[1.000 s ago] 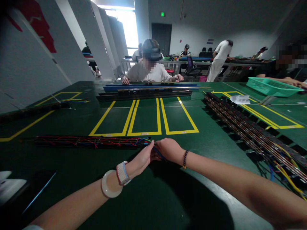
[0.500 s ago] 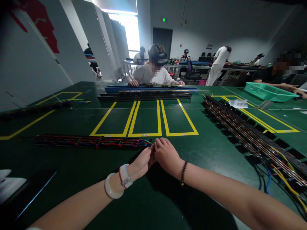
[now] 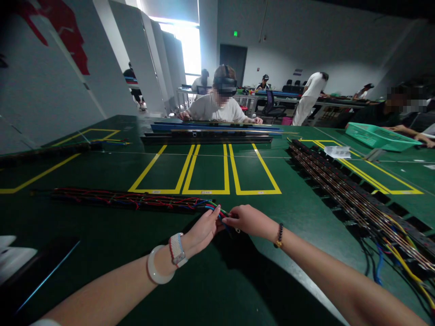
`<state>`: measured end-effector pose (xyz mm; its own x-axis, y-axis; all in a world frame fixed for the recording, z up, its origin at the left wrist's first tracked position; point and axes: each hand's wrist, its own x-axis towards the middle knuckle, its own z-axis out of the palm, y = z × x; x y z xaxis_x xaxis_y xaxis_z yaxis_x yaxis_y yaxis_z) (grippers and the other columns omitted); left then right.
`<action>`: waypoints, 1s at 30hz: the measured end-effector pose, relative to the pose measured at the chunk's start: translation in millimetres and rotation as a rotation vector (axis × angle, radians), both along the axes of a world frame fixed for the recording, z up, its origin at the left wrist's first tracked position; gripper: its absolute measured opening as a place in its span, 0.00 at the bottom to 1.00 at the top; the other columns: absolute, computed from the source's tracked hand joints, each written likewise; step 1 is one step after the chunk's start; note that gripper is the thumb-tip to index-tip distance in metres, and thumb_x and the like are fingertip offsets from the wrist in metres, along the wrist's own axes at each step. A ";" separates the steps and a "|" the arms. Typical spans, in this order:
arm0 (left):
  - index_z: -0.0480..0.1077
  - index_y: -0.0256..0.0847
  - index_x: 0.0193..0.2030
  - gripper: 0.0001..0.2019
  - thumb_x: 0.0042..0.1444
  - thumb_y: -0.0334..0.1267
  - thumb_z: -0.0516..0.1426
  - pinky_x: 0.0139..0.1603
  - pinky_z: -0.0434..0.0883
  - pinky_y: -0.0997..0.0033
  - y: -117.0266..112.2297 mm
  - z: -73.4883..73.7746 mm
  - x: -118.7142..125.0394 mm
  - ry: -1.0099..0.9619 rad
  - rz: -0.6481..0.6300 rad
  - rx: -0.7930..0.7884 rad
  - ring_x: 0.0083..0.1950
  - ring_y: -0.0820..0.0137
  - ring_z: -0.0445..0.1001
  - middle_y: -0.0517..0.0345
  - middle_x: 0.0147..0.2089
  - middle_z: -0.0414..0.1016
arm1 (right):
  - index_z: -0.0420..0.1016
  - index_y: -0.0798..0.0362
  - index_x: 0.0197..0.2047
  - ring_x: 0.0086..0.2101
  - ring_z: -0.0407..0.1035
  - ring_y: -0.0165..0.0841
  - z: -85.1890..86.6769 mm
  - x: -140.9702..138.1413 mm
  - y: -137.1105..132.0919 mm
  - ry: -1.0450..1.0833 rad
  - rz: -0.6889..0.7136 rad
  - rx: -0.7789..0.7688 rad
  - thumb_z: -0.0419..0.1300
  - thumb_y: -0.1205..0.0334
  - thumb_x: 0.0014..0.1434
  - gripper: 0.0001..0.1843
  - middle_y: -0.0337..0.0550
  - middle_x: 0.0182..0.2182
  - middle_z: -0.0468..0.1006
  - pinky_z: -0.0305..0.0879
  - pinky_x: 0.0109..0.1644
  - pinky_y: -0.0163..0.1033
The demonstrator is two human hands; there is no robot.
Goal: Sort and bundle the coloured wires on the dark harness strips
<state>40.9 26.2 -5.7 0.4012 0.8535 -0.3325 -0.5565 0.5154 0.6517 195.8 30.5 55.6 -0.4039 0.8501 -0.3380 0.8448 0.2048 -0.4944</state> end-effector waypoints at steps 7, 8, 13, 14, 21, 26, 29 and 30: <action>0.62 0.39 0.34 0.08 0.59 0.40 0.55 0.43 0.68 0.70 -0.5 3.0 -2.1 0.027 -0.016 -0.034 0.36 0.74 0.71 0.61 0.30 0.70 | 0.75 0.57 0.40 0.25 0.59 0.27 -4.3 9.6 13.9 0.136 0.039 -0.151 0.51 0.38 0.57 0.29 0.41 0.28 0.72 0.52 0.28 0.33; 0.63 0.39 0.34 0.07 0.59 0.39 0.54 0.44 0.68 0.69 -0.6 4.4 -2.7 0.024 -0.017 -0.035 0.36 0.74 0.71 0.60 0.31 0.70 | 0.75 0.57 0.40 0.25 0.59 0.27 -4.9 10.9 16.1 0.152 0.048 -0.176 0.51 0.38 0.57 0.29 0.40 0.27 0.72 0.53 0.28 0.33; 0.65 0.38 0.34 0.05 0.59 0.35 0.54 0.47 0.66 0.69 -1.0 9.7 -3.7 -0.007 -0.008 -0.046 0.38 0.73 0.71 0.58 0.33 0.70 | 0.75 0.58 0.33 0.23 0.52 0.25 -8.3 14.7 22.5 0.159 0.027 -0.249 0.52 0.34 0.54 0.31 0.35 0.21 0.64 0.49 0.27 0.33; 0.65 0.38 0.33 0.05 0.60 0.35 0.54 0.48 0.66 0.69 -1.2 10.3 -3.4 -0.007 0.001 -0.049 0.39 0.73 0.70 0.58 0.32 0.70 | 0.74 0.58 0.31 0.22 0.50 0.25 -8.7 15.0 23.2 0.150 0.021 -0.254 0.52 0.34 0.54 0.32 0.34 0.20 0.62 0.47 0.26 0.33; 0.65 0.42 0.28 0.09 0.61 0.34 0.51 0.49 0.65 0.66 -6.0 15.3 -5.5 -0.009 -0.023 0.016 0.38 0.71 0.69 0.60 0.29 0.71 | 0.75 0.58 0.28 0.24 0.55 0.26 -7.1 24.1 38.4 0.164 0.029 -0.238 0.49 0.36 0.57 0.32 0.36 0.22 0.67 0.52 0.30 0.34; 0.65 0.40 0.31 0.08 0.61 0.35 0.50 0.50 0.65 0.65 -5.8 21.8 -7.9 0.013 -0.051 -0.043 0.38 0.71 0.70 0.58 0.31 0.72 | 0.76 0.58 0.31 0.26 0.61 0.28 2.7 33.3 56.7 0.126 -0.001 -0.220 0.51 0.39 0.57 0.28 0.41 0.26 0.73 0.55 0.31 0.34; 0.64 0.37 0.32 0.09 0.62 0.35 0.49 0.49 0.66 0.65 -4.5 22.1 -6.7 0.019 -0.062 -0.065 0.36 0.73 0.71 0.57 0.31 0.71 | 0.75 0.57 0.31 0.24 0.58 0.26 10.0 31.2 65.7 0.033 0.112 -0.169 0.53 0.40 0.57 0.26 0.37 0.24 0.70 0.52 0.28 0.33; 0.63 0.38 0.32 0.09 0.63 0.35 0.48 0.49 0.66 0.66 -4.4 21.2 -6.3 0.020 -0.059 -0.065 0.35 0.73 0.71 0.57 0.30 0.71 | 0.74 0.57 0.30 0.23 0.56 0.25 11.7 29.5 68.4 -0.005 0.150 -0.143 0.53 0.40 0.56 0.26 0.36 0.22 0.69 0.51 0.27 0.33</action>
<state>34.6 21.9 15.5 0.4434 0.8047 -0.3948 -0.5112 0.5888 0.6261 225.3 98.8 67.3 -0.5203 0.7240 -0.4529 0.8126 0.2567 -0.5232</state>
